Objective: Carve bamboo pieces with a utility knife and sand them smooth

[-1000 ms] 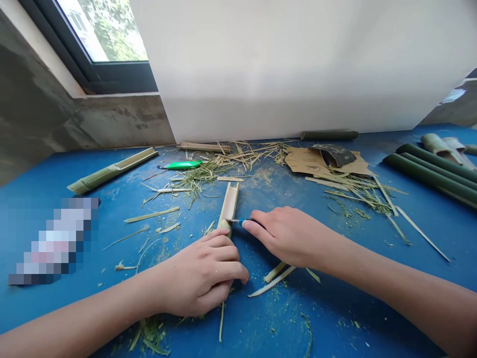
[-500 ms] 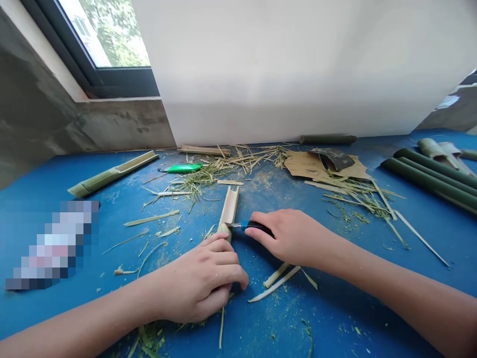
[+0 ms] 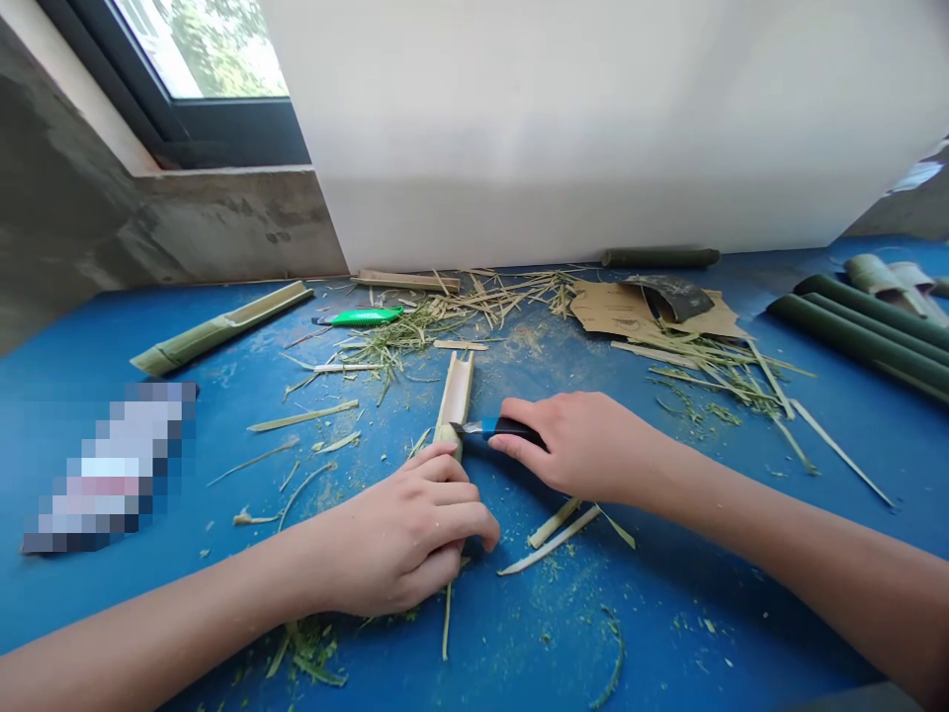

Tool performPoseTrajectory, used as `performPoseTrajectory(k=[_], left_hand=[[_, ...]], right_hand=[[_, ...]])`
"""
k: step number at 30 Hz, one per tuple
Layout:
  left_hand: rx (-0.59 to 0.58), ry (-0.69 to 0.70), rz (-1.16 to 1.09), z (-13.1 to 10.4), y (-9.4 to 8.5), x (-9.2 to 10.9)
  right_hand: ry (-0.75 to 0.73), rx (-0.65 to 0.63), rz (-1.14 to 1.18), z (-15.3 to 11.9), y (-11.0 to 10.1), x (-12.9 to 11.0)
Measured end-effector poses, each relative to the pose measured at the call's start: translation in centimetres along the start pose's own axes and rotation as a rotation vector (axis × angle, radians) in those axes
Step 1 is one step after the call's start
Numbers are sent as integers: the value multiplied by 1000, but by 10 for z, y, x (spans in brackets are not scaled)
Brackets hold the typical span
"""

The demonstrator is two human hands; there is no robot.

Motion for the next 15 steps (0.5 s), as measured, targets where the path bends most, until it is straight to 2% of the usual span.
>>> performPoseTrajectory(k=[8,12,15], left_hand=[[-5,-2,-15,0,1,-1],[-14,3,-26,1,2,-1],[-8,1,-31,2,1,-1]], right_hand=[[-29,100,-49,-5,3,0],[41,174,-134,0,-2,13],[82,165,-138,8,0,28]])
Point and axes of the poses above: each hand's wrist, its own z-axis towards the middle knuckle, its own y-axis out of the palm, x = y × z, the point moved 6 cm from there along z, towards the middle knuckle, and after that the axes turned 3 degrees about -x, right-handed, at the moved point
